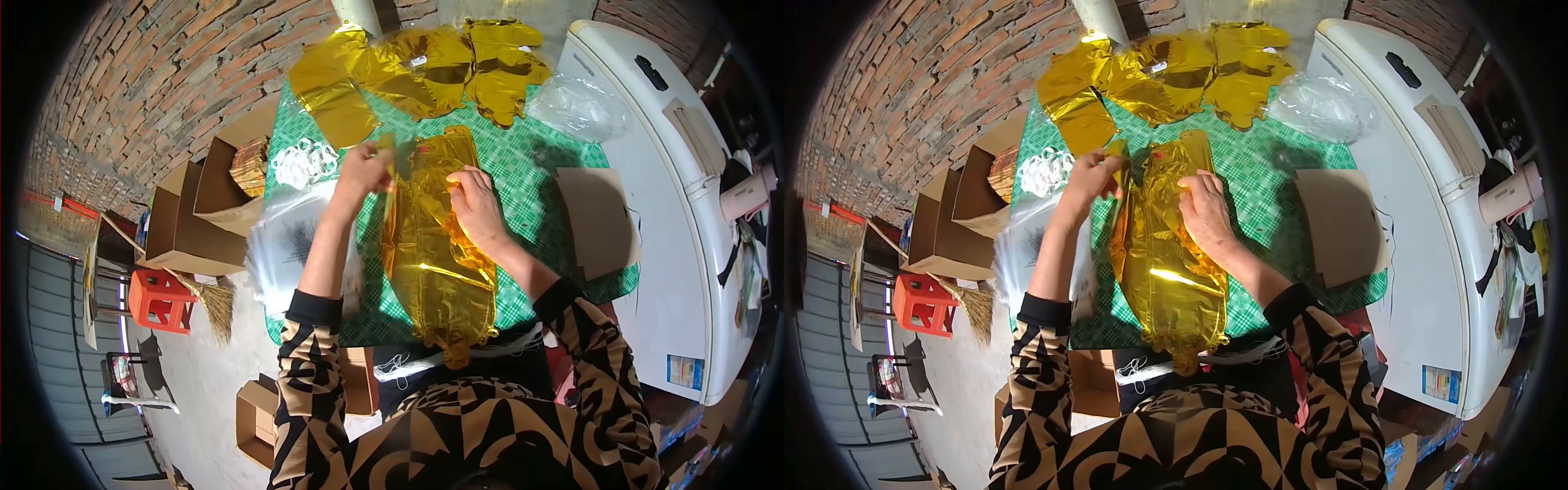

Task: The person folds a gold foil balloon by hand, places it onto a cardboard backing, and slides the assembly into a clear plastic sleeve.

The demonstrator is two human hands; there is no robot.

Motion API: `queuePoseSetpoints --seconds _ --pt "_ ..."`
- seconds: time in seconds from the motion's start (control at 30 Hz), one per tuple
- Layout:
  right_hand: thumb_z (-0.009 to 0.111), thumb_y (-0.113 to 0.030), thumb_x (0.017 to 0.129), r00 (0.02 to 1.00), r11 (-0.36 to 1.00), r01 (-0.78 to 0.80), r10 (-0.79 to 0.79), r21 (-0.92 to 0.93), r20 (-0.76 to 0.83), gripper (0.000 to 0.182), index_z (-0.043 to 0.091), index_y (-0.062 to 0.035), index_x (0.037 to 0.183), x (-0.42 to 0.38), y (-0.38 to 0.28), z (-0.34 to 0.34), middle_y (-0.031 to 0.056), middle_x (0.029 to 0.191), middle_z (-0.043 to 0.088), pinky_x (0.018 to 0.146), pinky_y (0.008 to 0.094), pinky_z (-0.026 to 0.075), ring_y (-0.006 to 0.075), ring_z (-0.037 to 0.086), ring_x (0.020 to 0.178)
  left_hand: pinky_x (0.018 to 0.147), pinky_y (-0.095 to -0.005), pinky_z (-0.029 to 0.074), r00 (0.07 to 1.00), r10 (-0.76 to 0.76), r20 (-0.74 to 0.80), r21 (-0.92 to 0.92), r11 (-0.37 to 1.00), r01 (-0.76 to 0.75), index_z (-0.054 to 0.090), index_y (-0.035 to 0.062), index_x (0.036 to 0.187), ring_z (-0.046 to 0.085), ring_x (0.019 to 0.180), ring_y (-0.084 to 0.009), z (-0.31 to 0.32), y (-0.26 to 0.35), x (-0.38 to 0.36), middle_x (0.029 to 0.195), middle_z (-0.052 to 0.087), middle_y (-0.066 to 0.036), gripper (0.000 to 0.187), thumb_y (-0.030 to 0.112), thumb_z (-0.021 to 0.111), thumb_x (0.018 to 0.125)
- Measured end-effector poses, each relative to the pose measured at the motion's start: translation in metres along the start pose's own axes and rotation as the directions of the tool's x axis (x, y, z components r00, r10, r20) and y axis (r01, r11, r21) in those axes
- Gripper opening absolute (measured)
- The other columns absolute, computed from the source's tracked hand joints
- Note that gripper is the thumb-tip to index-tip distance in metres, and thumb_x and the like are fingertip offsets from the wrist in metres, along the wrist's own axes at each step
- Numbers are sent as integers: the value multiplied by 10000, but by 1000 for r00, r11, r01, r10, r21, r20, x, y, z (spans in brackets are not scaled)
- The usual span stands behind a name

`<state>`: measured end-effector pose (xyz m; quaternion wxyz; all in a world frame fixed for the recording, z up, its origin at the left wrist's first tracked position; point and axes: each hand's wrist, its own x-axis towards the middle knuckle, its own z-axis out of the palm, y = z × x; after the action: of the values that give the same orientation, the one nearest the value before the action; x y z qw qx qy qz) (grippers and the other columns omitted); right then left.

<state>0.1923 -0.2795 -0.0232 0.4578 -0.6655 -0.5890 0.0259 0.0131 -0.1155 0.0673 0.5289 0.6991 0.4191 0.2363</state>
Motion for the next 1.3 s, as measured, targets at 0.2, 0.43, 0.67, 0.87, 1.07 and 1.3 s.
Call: queuePoseSetpoints --seconds 0.2,0.43,0.67,0.87,1.07,1.3 --pt "609 -75 973 975 979 197 -202 -59 -94 238 581 -30 1205 2 1 -3 175 1181 609 1066 496 432 414 569 1163 431 -259 406 976 36 214 -266 964 22 565 54 880 570 460 -131 65 28 0 602 632 -62 278 272 651 1028" --pt "653 -113 957 995 983 -59 71 175 -66 184 560 -25 1089 0 -16 -12 157 1080 595 911 463 472 371 570 1039 450 -263 392 957 33 288 -214 976 30 600 51 820 520 487 -112 89 4 17 642 606 -35 309 270 685 1020" --pt "687 -116 909 986 975 -151 161 164 -50 253 487 3 1010 1 1 -3 225 979 560 846 518 453 433 547 972 732 -297 526 975 202 92 -101 976 -193 701 6 1026 661 802 -148 86 -4 1 887 705 -38 242 247 676 1024" --pt "666 -116 914 986 984 -136 145 113 -76 287 470 29 1066 0 2 1 279 1004 557 851 536 456 488 549 982 1090 -475 457 690 716 102 593 513 -620 615 -4 1328 591 1279 -364 60 -40 -27 1368 635 -168 358 210 607 1041" --pt "623 -88 886 968 955 -230 244 187 -53 321 472 32 1143 0 -2 -3 285 1054 544 901 548 454 491 535 1029 1259 -546 248 730 650 210 753 368 -545 422 2 1554 319 1555 -366 74 -60 -54 1641 396 -194 615 333 576 1059" --pt "579 -37 908 971 955 -205 227 216 -81 318 477 32 1202 -3 0 -2 298 1100 562 928 538 468 504 556 1061 1264 -578 205 734 641 226 798 310 -517 377 16 1598 323 1554 -331 81 -72 -56 1657 378 -183 722 485 511 1065"
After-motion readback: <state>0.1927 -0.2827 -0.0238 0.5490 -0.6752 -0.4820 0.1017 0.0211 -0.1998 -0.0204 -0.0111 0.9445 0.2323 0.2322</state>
